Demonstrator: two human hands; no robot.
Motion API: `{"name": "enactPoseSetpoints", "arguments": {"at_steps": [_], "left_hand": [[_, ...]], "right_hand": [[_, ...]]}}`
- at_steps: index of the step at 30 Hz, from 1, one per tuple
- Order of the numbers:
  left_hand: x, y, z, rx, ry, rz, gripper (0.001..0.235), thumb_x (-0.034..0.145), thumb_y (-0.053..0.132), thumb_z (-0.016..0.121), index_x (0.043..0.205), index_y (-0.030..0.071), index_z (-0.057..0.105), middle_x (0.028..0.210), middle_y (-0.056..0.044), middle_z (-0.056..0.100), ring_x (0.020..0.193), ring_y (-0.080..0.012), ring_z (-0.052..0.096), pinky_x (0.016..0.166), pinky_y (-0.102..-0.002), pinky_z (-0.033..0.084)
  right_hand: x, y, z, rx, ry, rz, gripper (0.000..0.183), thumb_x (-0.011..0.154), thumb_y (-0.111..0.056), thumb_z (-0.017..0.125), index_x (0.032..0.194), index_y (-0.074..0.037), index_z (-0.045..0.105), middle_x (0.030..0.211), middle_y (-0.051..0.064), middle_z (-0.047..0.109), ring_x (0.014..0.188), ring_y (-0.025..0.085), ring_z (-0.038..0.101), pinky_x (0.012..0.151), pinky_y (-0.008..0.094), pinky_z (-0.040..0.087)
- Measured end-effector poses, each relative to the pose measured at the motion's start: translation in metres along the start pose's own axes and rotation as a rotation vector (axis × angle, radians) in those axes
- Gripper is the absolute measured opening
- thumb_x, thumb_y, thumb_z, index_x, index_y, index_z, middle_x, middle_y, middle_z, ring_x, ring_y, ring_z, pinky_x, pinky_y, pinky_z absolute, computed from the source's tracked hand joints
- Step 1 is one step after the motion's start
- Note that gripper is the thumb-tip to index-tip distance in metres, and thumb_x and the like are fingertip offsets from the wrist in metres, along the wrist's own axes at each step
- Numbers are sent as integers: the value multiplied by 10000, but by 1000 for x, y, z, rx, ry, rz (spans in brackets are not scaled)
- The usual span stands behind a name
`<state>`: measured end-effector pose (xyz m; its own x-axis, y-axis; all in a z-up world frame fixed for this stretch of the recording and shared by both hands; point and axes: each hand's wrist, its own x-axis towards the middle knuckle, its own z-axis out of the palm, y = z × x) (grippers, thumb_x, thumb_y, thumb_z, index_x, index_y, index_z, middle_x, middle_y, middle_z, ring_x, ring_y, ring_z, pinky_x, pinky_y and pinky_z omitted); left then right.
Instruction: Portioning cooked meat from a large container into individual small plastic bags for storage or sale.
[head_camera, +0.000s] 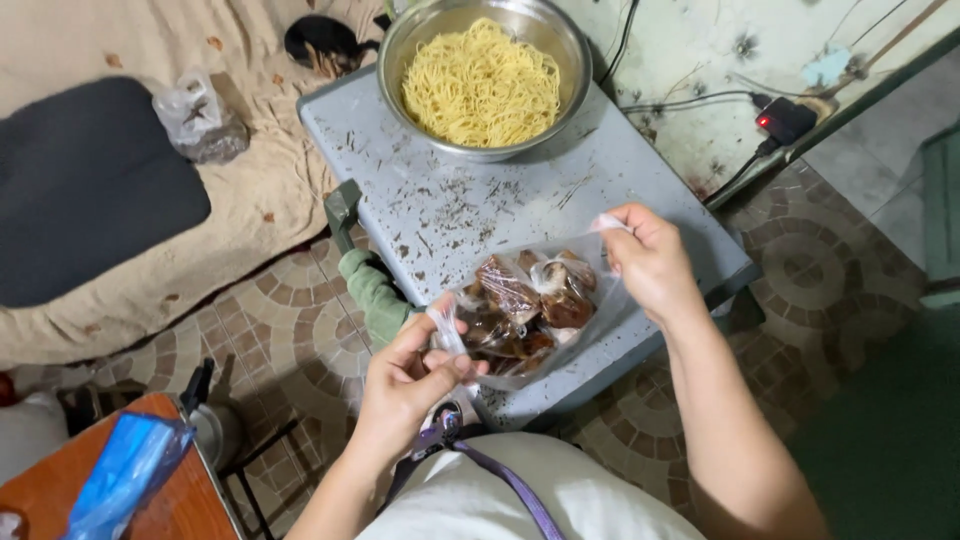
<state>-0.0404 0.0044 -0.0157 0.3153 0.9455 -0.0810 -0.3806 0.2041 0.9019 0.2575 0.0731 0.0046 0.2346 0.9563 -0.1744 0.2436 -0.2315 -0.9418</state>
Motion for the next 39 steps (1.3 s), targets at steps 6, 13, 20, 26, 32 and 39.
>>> {"name": "enactPoseSetpoints", "arguments": {"at_steps": [6, 13, 20, 26, 32, 39], "left_hand": [[-3, 37, 20, 25, -80, 68, 670, 882, -78, 677, 1504, -58, 429, 1234, -76, 594, 907, -297, 789, 835, -358, 671], [15, 20, 21, 84, -17, 103, 494, 892, -85, 644, 1373, -103, 531, 1074, -144, 596, 770, -252, 759, 737, -343, 691], [10, 28, 2, 1030, 146, 96, 121, 812, 172, 821, 901, 91, 830, 773, -109, 778, 664, -346, 783, 539, -404, 617], [32, 28, -3, 940, 37, 460, 112, 879, 132, 748, 932, 33, 752, 1125, -192, 698, 1040, -447, 695, 888, -544, 561], [80, -43, 16, 453, -192, 448, 182, 947, 112, 721, 1119, 59, 693, 1152, -93, 707, 1144, -260, 671, 1016, -440, 502], [83, -25, 32, 706, -387, 459, 700, 778, 216, 861, 1378, 27, 553, 1235, -214, 653, 1177, -390, 625, 1091, -557, 423]], "right_hand": [[-41, -29, -9, -77, 96, -188, 121, 1019, -74, 576, 1029, -81, 697, 625, -27, 513, 527, 84, 439, 487, 244, 377], [-40, -5, 8, 52, 195, -260, 106, 948, 9, 600, 994, -49, 676, 700, 59, 610, 610, 104, 521, 581, 262, 448], [-30, 10, 18, 42, 182, -361, 190, 886, 31, 609, 1055, -5, 688, 701, 107, 647, 718, 139, 599, 749, 303, 526], [-46, 17, 55, -155, -11, -605, 196, 821, 18, 695, 984, -83, 739, 844, 113, 768, 833, 273, 736, 787, 370, 560], [-37, 56, 69, -391, -16, -917, 187, 860, -5, 604, 991, -95, 703, 794, 94, 703, 775, 306, 670, 731, 404, 548], [-23, 59, 54, -379, 3, -981, 79, 938, -52, 578, 994, -92, 538, 849, 71, 584, 822, 306, 640, 753, 411, 527]]}}
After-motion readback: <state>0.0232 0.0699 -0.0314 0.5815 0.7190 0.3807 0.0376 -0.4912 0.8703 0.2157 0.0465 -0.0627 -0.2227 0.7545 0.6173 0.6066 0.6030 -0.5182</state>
